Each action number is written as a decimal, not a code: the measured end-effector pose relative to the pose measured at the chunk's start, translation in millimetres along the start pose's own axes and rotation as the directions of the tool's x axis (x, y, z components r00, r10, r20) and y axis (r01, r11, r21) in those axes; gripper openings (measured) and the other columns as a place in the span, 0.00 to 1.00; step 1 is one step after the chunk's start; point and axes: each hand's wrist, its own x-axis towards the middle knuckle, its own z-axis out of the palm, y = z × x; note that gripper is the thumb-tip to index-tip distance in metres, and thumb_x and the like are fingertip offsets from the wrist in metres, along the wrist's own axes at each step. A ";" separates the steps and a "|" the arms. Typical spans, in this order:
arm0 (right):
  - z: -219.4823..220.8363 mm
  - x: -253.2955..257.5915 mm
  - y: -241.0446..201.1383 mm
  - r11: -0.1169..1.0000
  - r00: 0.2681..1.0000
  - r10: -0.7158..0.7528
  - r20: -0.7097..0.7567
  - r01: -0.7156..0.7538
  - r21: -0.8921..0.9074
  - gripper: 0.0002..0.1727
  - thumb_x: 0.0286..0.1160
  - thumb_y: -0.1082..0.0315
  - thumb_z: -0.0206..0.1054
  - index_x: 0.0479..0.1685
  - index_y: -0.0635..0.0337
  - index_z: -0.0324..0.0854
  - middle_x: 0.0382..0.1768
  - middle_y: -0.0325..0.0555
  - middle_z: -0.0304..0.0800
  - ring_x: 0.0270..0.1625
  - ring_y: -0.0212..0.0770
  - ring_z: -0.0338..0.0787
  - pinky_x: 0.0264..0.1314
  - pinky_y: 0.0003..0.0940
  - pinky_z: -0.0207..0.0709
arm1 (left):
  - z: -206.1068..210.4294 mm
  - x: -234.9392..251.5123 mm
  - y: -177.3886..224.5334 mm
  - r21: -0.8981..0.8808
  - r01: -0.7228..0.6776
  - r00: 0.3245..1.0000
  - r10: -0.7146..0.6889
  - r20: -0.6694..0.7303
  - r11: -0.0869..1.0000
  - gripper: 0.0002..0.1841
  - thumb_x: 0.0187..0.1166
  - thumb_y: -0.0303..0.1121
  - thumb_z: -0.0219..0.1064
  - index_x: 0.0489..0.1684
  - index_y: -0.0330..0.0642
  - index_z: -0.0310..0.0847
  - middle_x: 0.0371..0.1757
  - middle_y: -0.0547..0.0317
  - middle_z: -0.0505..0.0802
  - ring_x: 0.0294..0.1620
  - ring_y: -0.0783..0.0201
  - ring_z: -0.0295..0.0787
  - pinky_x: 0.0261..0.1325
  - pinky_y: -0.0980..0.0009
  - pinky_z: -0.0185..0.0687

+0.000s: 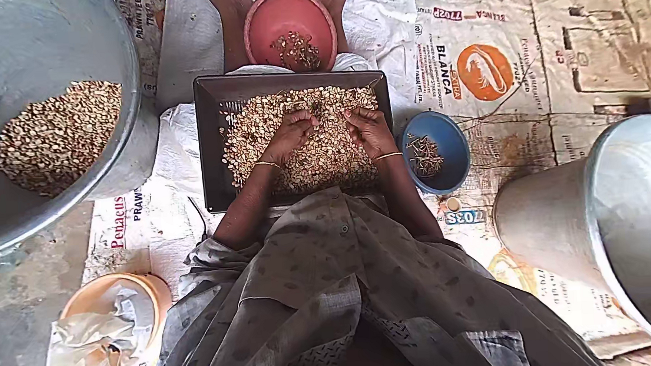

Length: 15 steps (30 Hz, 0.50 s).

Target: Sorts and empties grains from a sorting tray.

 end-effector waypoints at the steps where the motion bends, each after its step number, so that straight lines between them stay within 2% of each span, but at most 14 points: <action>1: -0.4 -0.5 1.3 1.000 1.000 -0.003 0.003 0.003 -0.004 0.12 0.87 0.68 0.63 0.30 0.58 0.80 0.18 0.34 0.83 0.13 0.24 0.75 0.13 0.16 0.67 | -0.2 -0.5 0.6 -0.026 0.016 1.000 -0.016 0.008 1.000 0.11 0.92 0.27 0.48 0.48 0.41 0.79 0.22 0.70 0.77 0.14 0.80 0.61 0.15 0.84 0.52; 5: -2.3 -1.7 0.5 1.000 1.000 0.010 -0.014 -0.011 -0.027 0.13 0.88 0.67 0.62 0.31 0.58 0.79 0.17 0.33 0.82 0.12 0.24 0.75 0.12 0.16 0.67 | -0.9 -0.9 0.1 -0.100 0.027 0.998 -0.020 0.066 0.995 0.12 0.92 0.28 0.48 0.44 0.44 0.79 0.19 0.73 0.74 0.12 0.80 0.59 0.14 0.85 0.51; 10: -8.8 -6.6 3.7 0.998 0.999 -0.021 -0.034 0.019 -0.061 0.16 0.88 0.68 0.63 0.25 0.57 0.76 0.13 0.32 0.78 0.09 0.22 0.68 0.09 0.15 0.60 | -0.2 -2.9 0.3 -0.110 0.021 0.992 -0.007 0.124 0.994 0.13 0.92 0.29 0.49 0.40 0.45 0.80 0.15 0.76 0.70 0.11 0.82 0.57 0.13 0.86 0.50; 15: -24.2 -18.8 -2.4 0.990 0.997 -0.058 -0.042 0.053 -0.128 0.13 0.88 0.69 0.62 0.29 0.58 0.78 0.16 0.32 0.81 0.11 0.22 0.73 0.11 0.16 0.65 | -1.3 -1.9 0.2 -0.091 0.042 0.992 -0.031 0.124 0.995 0.13 0.91 0.26 0.47 0.44 0.46 0.80 0.22 0.73 0.79 0.12 0.82 0.60 0.13 0.87 0.51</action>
